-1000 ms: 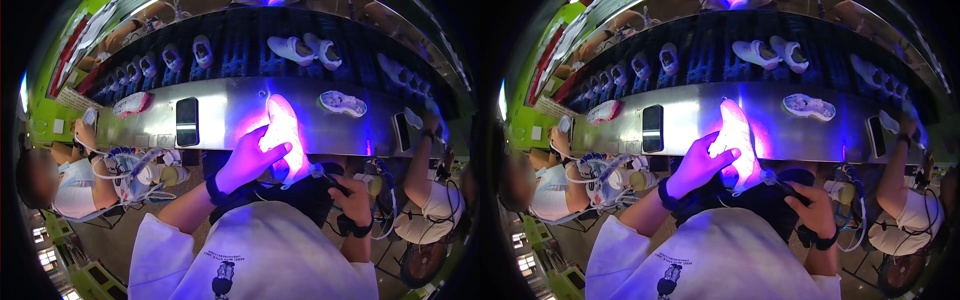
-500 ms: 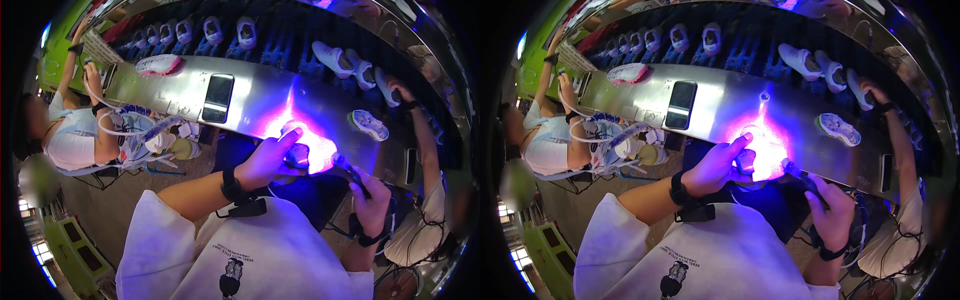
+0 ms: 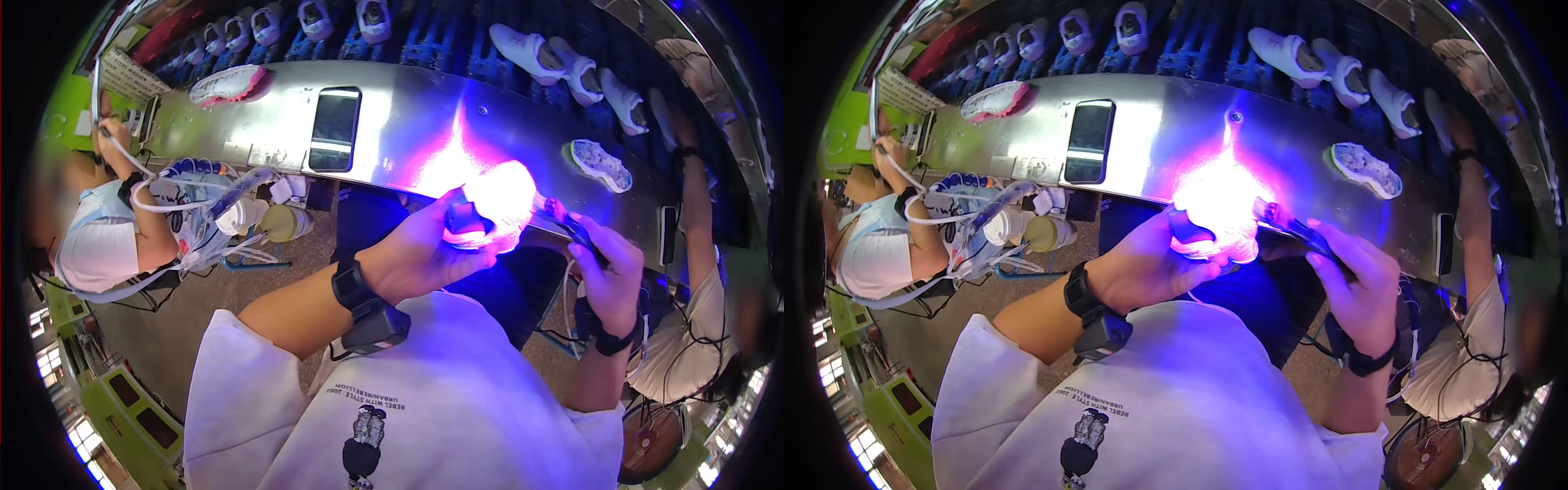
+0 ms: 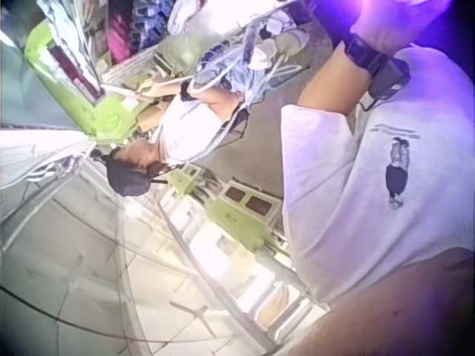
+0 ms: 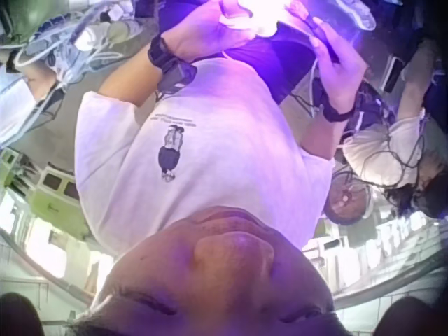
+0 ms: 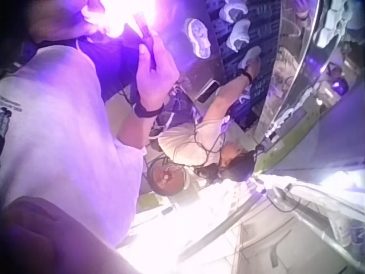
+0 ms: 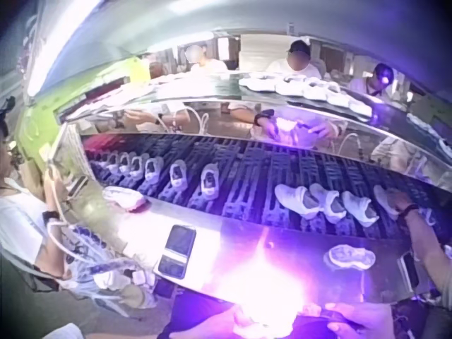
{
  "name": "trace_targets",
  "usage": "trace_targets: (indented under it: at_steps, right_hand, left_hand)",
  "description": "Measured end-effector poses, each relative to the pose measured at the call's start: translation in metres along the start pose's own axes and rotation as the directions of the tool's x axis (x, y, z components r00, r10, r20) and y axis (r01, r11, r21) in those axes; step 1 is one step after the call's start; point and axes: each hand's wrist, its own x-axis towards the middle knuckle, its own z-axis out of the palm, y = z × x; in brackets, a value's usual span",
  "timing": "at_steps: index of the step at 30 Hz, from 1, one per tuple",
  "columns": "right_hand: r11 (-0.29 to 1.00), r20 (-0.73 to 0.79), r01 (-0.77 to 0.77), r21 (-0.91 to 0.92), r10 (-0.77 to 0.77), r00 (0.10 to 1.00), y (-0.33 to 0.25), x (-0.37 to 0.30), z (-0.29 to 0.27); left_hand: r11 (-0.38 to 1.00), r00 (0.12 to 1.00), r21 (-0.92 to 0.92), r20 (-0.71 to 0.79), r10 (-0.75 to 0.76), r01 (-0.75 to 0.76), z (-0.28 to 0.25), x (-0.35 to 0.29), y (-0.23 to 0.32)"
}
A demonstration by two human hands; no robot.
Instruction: The recorder uses a brush to apply glue to the edges of shoe uppers on a manufacturing conveyor line.
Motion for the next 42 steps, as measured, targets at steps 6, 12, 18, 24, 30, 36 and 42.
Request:
trace_targets:
  at_steps: [6, 12, 18, 24, 30, 36, 42]
  right_hand:
    - [0.989, -0.063, 0.14, 0.039, -0.138, 0.988, 0.029, -0.012, 0.019]
    - [0.992, -0.111, 0.109, 0.064, -0.102, 0.989, 0.049, -0.046, 0.021]
    - [0.975, -0.222, -0.155, 0.158, 0.188, 0.957, 0.048, -0.025, 0.014]
    - [0.995, -0.233, 0.072, 0.065, -0.054, 0.971, 0.058, -0.041, 0.021]
    - [0.971, -0.127, -0.085, 0.221, 0.116, 0.985, 0.073, -0.048, 0.016]
    - [0.951, -0.209, -0.239, 0.194, 0.278, 0.938, 0.121, -0.055, 0.015]
    - [0.757, -0.197, -0.298, 0.582, 0.487, 0.851, 0.118, -0.039, 0.029]
  left_hand:
    - [0.852, 0.856, -0.312, 0.448, -0.258, 0.42, -0.007, 0.009, -0.008]
    - [0.932, 0.915, -0.189, 0.327, -0.237, 0.309, 0.006, 0.013, -0.016]
    - [0.641, 0.92, 0.676, 0.367, 0.137, -0.364, 0.024, 0.033, -0.01]
    - [0.197, 0.746, 0.759, 0.495, 0.446, -0.621, 0.051, 0.043, 0.0]
    - [-0.052, 0.627, 0.772, 0.551, 0.552, -0.633, 0.049, 0.05, 0.038]
    - [-0.022, 0.658, 0.873, 0.383, 0.649, -0.487, 0.053, 0.091, 0.135]
    - [-0.658, 0.522, 0.685, 0.454, 0.722, 0.314, 0.09, 0.134, 0.263]
